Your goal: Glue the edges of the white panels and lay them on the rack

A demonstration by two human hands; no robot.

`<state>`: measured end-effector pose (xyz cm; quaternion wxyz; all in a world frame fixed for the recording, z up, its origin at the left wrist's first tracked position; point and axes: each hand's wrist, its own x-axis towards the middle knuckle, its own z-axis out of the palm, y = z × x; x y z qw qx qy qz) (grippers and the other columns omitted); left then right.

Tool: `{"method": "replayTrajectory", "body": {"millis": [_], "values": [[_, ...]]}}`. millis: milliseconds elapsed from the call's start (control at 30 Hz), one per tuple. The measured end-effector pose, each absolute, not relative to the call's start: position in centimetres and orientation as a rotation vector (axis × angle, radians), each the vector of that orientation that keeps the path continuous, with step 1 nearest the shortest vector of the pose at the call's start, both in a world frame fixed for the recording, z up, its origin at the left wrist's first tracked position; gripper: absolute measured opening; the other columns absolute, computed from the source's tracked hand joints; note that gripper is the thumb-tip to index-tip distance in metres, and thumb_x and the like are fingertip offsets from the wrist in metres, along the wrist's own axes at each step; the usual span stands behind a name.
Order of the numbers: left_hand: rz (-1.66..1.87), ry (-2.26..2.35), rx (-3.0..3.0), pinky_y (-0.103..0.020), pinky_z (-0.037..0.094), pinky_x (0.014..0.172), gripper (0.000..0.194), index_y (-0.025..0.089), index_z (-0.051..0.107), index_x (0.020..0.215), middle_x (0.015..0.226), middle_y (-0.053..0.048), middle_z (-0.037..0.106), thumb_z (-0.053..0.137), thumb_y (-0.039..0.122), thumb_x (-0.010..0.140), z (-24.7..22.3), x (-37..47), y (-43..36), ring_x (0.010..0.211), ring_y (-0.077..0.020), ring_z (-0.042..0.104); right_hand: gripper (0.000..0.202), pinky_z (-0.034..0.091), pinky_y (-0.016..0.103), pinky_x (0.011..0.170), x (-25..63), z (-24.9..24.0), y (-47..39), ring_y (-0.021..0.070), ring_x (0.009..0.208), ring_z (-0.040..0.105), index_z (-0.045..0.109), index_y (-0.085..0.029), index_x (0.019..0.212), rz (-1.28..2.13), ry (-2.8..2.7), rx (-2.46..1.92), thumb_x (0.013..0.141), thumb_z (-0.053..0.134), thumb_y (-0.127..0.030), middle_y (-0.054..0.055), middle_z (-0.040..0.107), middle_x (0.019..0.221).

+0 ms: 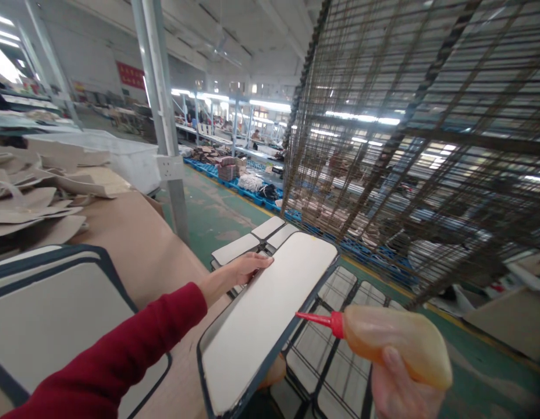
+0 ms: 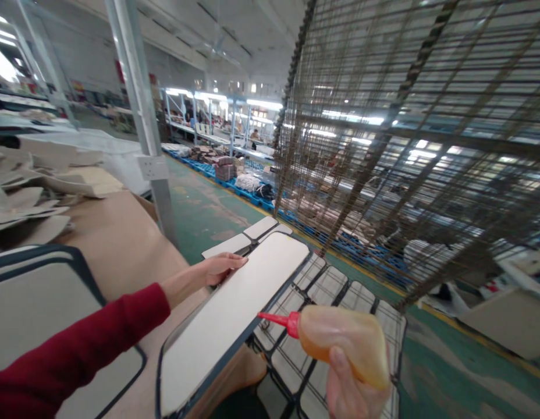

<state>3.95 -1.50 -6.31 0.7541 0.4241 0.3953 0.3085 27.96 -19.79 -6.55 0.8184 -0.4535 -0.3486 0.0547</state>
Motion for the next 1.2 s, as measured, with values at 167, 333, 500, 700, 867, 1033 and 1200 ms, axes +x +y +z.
{"method": "replayTrajectory", "body": {"millis": [167, 333, 500, 700, 867, 1033, 1200], "values": [[0.666, 0.923, 0.937, -0.029, 0.050, 0.053, 0.044, 0.013, 0.064, 0.066, 0.060, -0.004, 0.070, 0.091, 0.041, 0.047, -5.2, 4.5, -1.2, 0.053, -0.0177, 0.064, 0.047, 0.057, 0.042, 0.077, 29.8, -8.6, -20.3, 0.0308, 0.090, 0.066, 0.066, -0.017, 0.087, 0.048, -0.829, -1.130, 0.057, 0.088, -0.045, 0.007, 0.069, 0.082], [0.690, 0.959, 0.946, -0.028, 0.050, 0.052, 0.042, 0.014, 0.063, 0.067, 0.060, -0.004, 0.071, 0.092, 0.038, 0.048, -4.6, 5.0, -0.4, 0.053, -0.0179, 0.064, 0.054, 0.056, 0.044, 0.081, 30.0, -9.0, -20.5, 0.0332, 0.099, 0.064, 0.065, -0.016, 0.094, 0.048, -0.841, -1.145, 0.058, 0.087, -0.049, 0.010, 0.069, 0.091], [0.702, 0.967, 0.952, -0.028, 0.051, 0.052, 0.037, 0.013, 0.065, 0.067, 0.061, -0.004, 0.071, 0.091, 0.034, 0.051, -3.9, 5.3, 0.3, 0.052, -0.0168, 0.063, 0.060, 0.055, 0.041, 0.085, 29.3, -8.8, -20.8, 0.0302, 0.100, 0.063, 0.063, -0.016, 0.106, 0.132, -0.869, -1.086, 0.060, 0.087, -0.046, 0.009, 0.068, 0.095], [0.692, 0.975, 0.959, -0.028, 0.052, 0.053, 0.031, 0.013, 0.065, 0.066, 0.060, -0.004, 0.070, 0.089, 0.030, 0.057, -3.7, 5.7, 1.1, 0.051, -0.0166, 0.062, 0.051, 0.056, 0.032, 0.078, 28.2, -8.0, -21.1, 0.0276, 0.104, 0.061, 0.062, -0.016, 0.100, 0.126, -0.832, -1.136, 0.062, 0.085, -0.041, 0.011, 0.066, 0.107], [0.700, 1.004, 0.958, -0.029, 0.053, 0.055, 0.027, 0.012, 0.065, 0.068, 0.061, -0.005, 0.070, 0.086, 0.028, 0.063, -3.7, 5.8, 1.9, 0.052, -0.0165, 0.062, 0.043, 0.053, 0.022, 0.062, 27.3, -8.1, -21.3, 0.0239, 0.101, 0.060, 0.065, -0.017, 0.085, 0.134, -0.765, -1.148, 0.056, 0.087, -0.039, 0.008, 0.066, 0.105], [0.716, 1.062, 0.951, -0.031, 0.054, 0.058, 0.019, 0.012, 0.064, 0.068, 0.059, -0.005, 0.069, 0.080, 0.023, 0.070, -3.3, 6.1, 2.5, 0.053, -0.0172, 0.062, 0.060, 0.053, 0.022, 0.076, 27.2, -8.5, -21.2, 0.0208, 0.105, 0.058, 0.063, -0.019, 0.106, 0.245, -0.699, -1.078, 0.053, 0.090, -0.034, 0.004, 0.066, 0.108], [0.779, 1.128, 0.926, -0.032, 0.054, 0.058, 0.020, 0.013, 0.063, 0.067, 0.059, -0.004, 0.068, 0.080, 0.022, 0.070, -3.1, 6.3, 3.2, 0.052, -0.0174, 0.062, 0.060, 0.054, 0.020, 0.070, 26.4, -10.1, -21.0, 0.0164, 0.085, 0.064, 0.064, -0.019, 0.107, 0.401, -0.631, -1.006, 0.053, 0.090, -0.028, 0.000, 0.069, 0.091]]}}
